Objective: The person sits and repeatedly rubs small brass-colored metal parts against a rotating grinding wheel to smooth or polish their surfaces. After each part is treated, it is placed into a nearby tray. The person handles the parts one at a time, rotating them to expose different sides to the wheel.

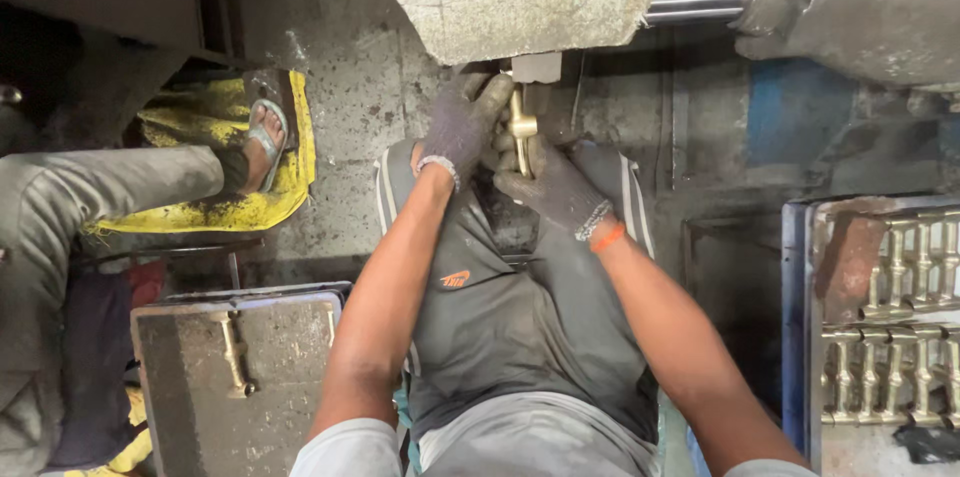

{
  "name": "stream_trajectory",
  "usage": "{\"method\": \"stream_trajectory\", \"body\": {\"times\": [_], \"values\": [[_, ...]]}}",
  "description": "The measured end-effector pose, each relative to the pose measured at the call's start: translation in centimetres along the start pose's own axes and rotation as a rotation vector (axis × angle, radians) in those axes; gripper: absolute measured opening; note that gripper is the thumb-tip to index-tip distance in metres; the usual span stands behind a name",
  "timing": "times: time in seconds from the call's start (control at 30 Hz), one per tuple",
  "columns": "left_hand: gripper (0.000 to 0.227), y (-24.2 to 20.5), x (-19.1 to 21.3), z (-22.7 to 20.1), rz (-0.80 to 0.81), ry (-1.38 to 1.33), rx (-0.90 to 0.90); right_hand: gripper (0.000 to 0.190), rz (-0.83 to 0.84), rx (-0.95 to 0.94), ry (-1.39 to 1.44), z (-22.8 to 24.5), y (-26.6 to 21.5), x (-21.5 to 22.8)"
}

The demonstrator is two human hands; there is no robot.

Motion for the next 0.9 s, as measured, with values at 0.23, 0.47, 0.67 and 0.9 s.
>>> {"method": "stream_trajectory", "body": {"times": [0.23,0.47,0.67,0.9], "values": [[0.049,1.4,0.3,0.3,0.007,0.021,-0.205,0.039,0.181,-0.091,0.299,-1.7,0.1,0.6],[0.047,1.9,0.2,1.1,-0.017,0.163,-0.073,0.043,0.349,-0.075,0.538,-1.0,-0.6,0.5],[0.044,1.9,0.3,1.4,-0.068,0.131,-0.094,0.05,0.523,-0.126,0.877,-0.8,-0.8,0.1],[0.038,1.8,0.5,2.4,-0.114,0.317,0.041,0.044,0.6,-0.161,1.066,-0.5,-0.8,0.5]]}}
Point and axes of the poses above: each hand's wrist, its own y-axis towards the middle knuckle, its own x-axis out of the back of the hand, z = x × y, the point moved 7 cm from there along y, towards the middle knuckle, and after that the axes turned 11 degrees about -x, right-handed, at the moved point
